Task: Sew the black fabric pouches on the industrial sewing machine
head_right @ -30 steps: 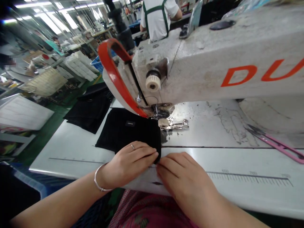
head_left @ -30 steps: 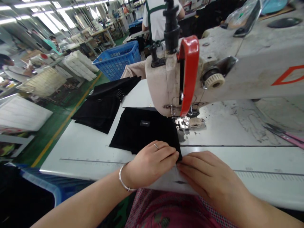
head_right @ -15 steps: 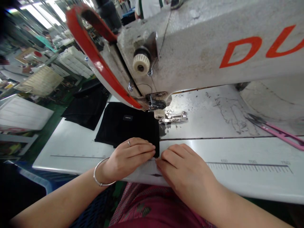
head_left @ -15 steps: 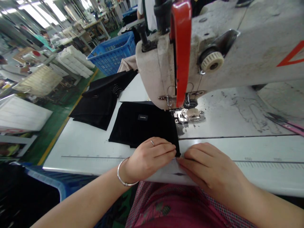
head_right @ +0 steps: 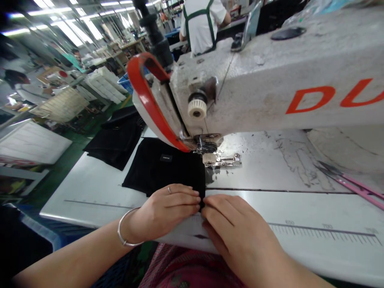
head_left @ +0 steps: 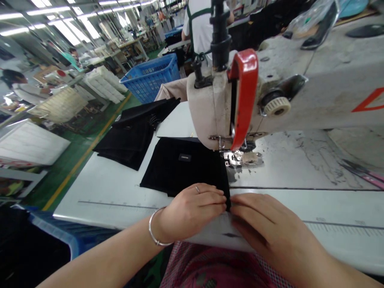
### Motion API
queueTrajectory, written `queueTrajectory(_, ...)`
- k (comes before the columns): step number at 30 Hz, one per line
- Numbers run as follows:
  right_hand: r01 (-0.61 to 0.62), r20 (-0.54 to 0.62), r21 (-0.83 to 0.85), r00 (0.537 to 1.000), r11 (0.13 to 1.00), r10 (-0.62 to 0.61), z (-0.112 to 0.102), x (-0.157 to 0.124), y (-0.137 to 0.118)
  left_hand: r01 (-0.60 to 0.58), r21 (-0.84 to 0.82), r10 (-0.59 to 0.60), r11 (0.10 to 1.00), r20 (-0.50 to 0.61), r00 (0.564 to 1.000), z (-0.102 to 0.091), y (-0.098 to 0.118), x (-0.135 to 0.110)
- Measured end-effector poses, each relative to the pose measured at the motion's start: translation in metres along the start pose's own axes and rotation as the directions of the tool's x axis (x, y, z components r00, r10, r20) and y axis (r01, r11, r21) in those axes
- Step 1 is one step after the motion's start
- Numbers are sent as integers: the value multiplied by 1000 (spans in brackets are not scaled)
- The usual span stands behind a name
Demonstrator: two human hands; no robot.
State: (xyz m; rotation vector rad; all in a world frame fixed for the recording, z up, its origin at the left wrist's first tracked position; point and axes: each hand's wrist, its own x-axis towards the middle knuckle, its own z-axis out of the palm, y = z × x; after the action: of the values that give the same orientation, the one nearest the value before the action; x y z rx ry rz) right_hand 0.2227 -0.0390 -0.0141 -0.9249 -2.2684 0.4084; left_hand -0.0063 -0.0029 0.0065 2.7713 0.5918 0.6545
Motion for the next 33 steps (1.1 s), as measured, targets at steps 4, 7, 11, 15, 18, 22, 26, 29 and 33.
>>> queueTrajectory(4,46,26,-20,999,999,-45,-2,4,7,-15,13,14,1000,19,1000,-3,-9,2)
queueTrajectory(7,57,79,-68,996,996,-52,-5,13,15,-13,36,12,999,33,999,-4,-19,4)
queueTrajectory(11,70,120,-140,991,988,-53,-11,28,24,-11,59,9,998,31,999,-3,-35,8)
queueTrajectory(15,103,180,-214,982,972,-64,-14,43,35,41,27,-42,999,31,999,-3,-50,13)
queueTrajectory(18,107,211,-280,976,954,-48,-13,50,44,84,-3,-84,996,18,996,-4,-61,18)
queueTrajectory(22,88,190,-367,982,926,-18,-10,56,54,116,-17,-116,993,2,993,-6,-75,25)
queueTrajectory(26,34,159,-463,986,886,45,-5,57,58,162,-17,-163,987,-46,986,-5,-87,33)
queueTrajectory(29,16,162,-505,984,863,76,-3,57,58,195,15,-194,981,-72,978,-5,-95,38)
queueTrajectory(33,14,158,-491,985,871,73,-2,58,59,230,46,-226,972,-71,972,-3,-103,40)
